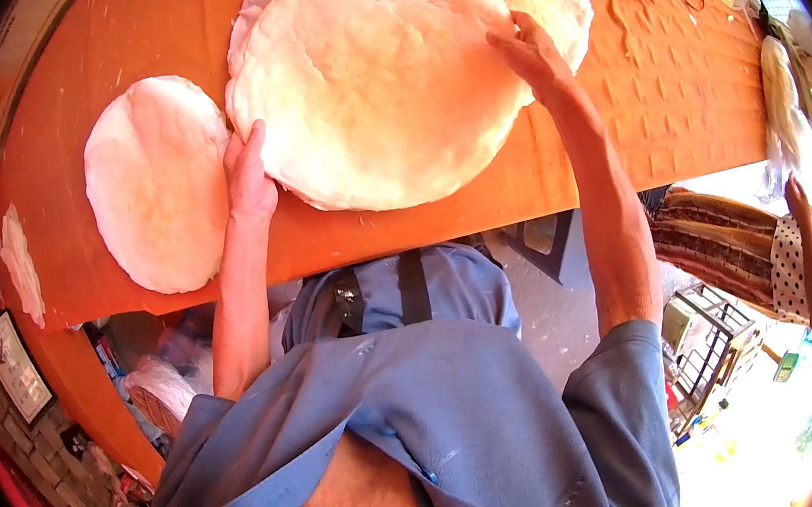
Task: The person peels thin white circular sheets from a large stack by hand and separates them into new piles on a table.
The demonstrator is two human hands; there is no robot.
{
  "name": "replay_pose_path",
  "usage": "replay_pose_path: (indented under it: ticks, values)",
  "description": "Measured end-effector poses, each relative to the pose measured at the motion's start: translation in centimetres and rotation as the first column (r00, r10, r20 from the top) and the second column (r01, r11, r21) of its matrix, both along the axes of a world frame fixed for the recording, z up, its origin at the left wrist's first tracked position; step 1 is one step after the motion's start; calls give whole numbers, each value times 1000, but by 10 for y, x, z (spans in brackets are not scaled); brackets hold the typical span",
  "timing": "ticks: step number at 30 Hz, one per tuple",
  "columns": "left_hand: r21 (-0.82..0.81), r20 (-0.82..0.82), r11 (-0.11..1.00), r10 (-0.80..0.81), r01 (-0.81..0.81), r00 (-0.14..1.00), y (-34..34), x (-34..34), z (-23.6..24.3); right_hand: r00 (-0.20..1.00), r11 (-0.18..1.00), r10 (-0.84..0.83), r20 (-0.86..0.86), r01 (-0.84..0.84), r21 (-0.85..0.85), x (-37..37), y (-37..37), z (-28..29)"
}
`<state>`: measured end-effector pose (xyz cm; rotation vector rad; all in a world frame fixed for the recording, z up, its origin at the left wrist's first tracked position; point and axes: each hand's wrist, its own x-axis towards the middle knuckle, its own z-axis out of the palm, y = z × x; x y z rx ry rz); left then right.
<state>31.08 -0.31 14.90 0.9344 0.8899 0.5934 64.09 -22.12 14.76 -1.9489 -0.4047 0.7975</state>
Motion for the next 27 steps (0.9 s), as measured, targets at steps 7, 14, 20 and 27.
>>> replay_pose_path:
  ticks: [7, 14, 20, 27]
  values:
    - [80, 6, 996, 45, -45, 999, -1, 9, -13, 864, 968, -122, -489, 213, 135, 17, -4, 1]
    - [60, 58, 979, 192, -195, 980, 24, -16, 40, 981, 945, 85, -172, -25, 326, -18, 58, 138]
    - [167, 54, 916, 361, -365, 931, 92, -137, 123, 930, 846, 321, -179, -197, 496, -90, 159, 178]
    - [184, -103, 886, 447, -425, 889, 171, -314, 56, 868, 899, 413, -277, -339, 277, -235, 276, 60]
